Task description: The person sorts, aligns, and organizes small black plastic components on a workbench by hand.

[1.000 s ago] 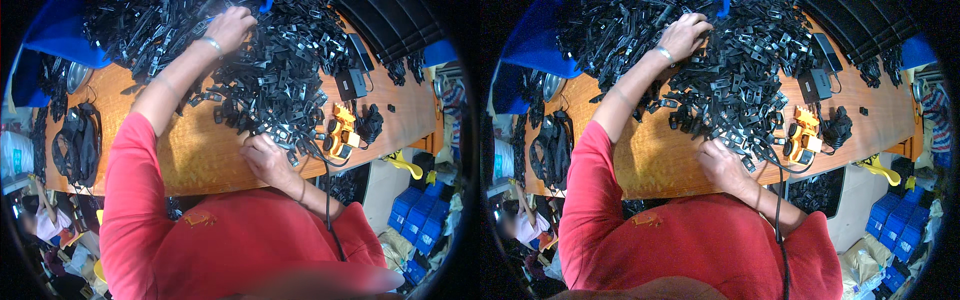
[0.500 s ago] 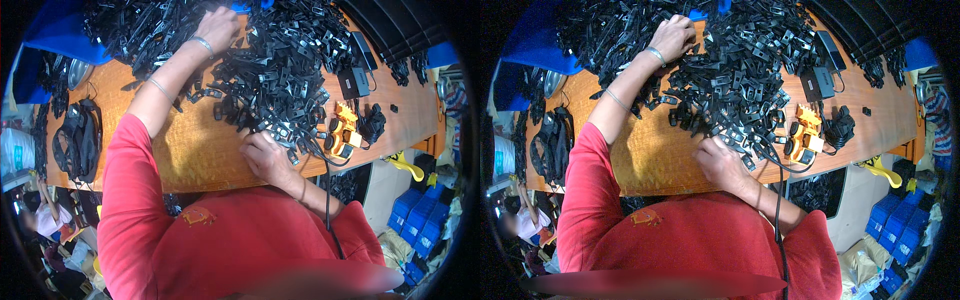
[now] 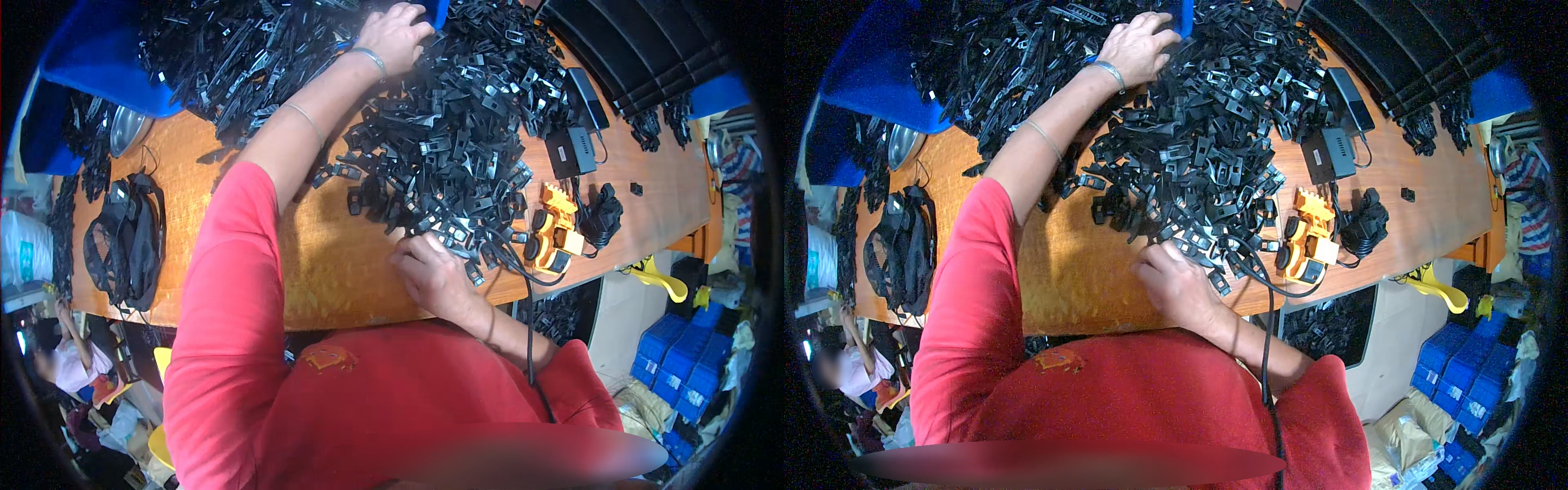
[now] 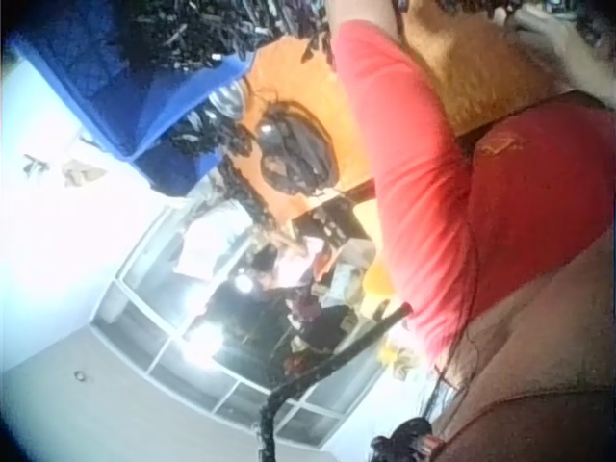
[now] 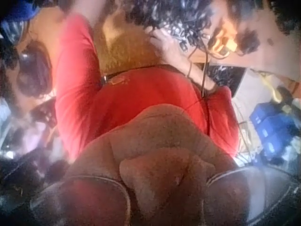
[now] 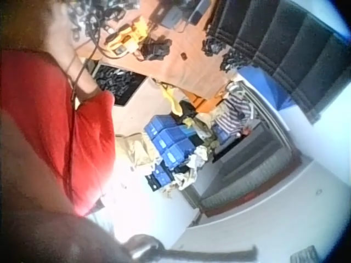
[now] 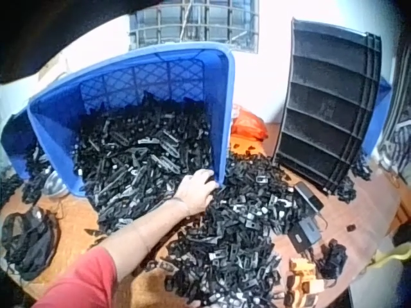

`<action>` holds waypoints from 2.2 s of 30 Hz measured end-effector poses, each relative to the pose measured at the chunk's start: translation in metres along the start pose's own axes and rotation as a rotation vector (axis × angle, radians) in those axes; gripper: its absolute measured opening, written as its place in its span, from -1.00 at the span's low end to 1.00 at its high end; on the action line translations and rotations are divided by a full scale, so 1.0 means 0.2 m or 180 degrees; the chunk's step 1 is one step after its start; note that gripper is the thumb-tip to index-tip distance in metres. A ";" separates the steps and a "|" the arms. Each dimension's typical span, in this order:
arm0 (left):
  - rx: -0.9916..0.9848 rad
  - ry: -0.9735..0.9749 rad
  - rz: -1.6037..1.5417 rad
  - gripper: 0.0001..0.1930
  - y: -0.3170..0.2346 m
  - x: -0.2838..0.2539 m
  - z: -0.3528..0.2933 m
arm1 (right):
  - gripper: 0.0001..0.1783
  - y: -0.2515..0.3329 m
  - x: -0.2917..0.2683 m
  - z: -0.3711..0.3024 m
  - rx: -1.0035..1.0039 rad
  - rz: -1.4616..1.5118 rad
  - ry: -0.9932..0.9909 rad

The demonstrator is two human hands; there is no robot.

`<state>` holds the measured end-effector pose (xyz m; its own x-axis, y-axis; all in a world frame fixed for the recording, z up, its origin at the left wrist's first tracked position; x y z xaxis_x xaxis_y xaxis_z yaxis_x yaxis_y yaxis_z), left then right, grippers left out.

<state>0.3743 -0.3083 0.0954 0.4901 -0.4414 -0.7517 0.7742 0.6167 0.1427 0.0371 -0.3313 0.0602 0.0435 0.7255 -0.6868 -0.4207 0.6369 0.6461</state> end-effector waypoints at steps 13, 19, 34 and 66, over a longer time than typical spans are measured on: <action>-0.0251 0.0806 0.0276 -0.80 0.21 -0.20 -0.42 | -0.83 0.00 0.02 -0.02 -0.0184 -0.0087 -0.0070; -0.0335 0.0758 0.0225 -0.72 0.23 -0.45 -0.59 | -0.79 0.02 0.03 -0.02 -0.0387 -0.0238 -0.0262; -0.0501 0.0061 -0.0240 -0.79 0.12 -0.36 -0.36 | -0.88 0.06 0.01 0.01 -0.0337 -0.0194 -0.0209; -0.2147 0.1590 -0.1062 -0.65 0.14 0.30 -0.06 | -0.80 0.01 0.01 0.00 -0.0266 -0.0008 -0.0192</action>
<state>0.4206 -0.3102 0.0463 -0.0708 -0.4283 -0.9009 0.3685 0.8280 -0.4226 0.0366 -0.3284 0.0614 0.0979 0.7399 -0.6656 -0.4945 0.6165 0.6126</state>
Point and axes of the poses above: each hand's wrist, its own z-axis towards the middle knuckle, its own x-axis out of the palm, y = z × x, the point moved 7 cm from there along z, towards the middle knuckle, and after that the axes turned 6 degrees about -y, right-handed, at the moved point
